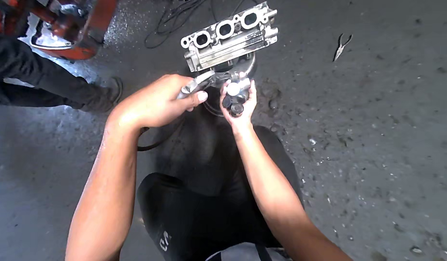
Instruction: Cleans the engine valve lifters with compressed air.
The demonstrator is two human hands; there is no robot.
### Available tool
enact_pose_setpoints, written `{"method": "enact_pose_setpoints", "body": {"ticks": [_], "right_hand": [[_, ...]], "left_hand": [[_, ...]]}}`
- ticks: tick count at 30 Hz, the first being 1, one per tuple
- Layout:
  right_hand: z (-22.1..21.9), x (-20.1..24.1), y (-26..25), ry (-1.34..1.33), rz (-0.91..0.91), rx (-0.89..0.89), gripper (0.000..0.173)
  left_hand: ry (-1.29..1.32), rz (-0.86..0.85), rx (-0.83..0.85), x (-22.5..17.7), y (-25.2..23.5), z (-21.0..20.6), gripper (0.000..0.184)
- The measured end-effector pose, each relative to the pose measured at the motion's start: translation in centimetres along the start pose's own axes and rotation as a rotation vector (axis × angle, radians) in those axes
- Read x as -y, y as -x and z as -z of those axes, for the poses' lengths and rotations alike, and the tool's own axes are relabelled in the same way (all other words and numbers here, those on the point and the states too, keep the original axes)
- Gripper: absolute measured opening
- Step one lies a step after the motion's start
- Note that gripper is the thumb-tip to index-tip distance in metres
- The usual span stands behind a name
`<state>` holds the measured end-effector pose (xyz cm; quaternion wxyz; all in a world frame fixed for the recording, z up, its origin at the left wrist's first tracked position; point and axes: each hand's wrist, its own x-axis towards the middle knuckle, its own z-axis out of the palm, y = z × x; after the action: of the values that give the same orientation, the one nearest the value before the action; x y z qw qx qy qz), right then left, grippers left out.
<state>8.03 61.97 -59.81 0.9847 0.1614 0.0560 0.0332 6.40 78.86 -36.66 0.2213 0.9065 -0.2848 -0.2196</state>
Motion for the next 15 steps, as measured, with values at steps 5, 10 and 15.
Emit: {"method": "enact_pose_setpoints", "body": {"ticks": [5,10,15], "right_hand": [[0.2,-0.2,0.2,0.061,-0.001,0.018,0.049],[0.1,-0.3,0.4,0.019,-0.031,0.028,0.049],[-0.1,-0.3,0.5,0.053,0.000,0.043,0.050]], "left_hand": [[0.027,-0.139,0.141,-0.5,0.1,-0.6,0.028],[-0.051,0.061,-0.025,0.2,-0.4,0.1,0.031],[0.049,-0.066,0.094,0.3,0.5,-0.4,0.027]]}}
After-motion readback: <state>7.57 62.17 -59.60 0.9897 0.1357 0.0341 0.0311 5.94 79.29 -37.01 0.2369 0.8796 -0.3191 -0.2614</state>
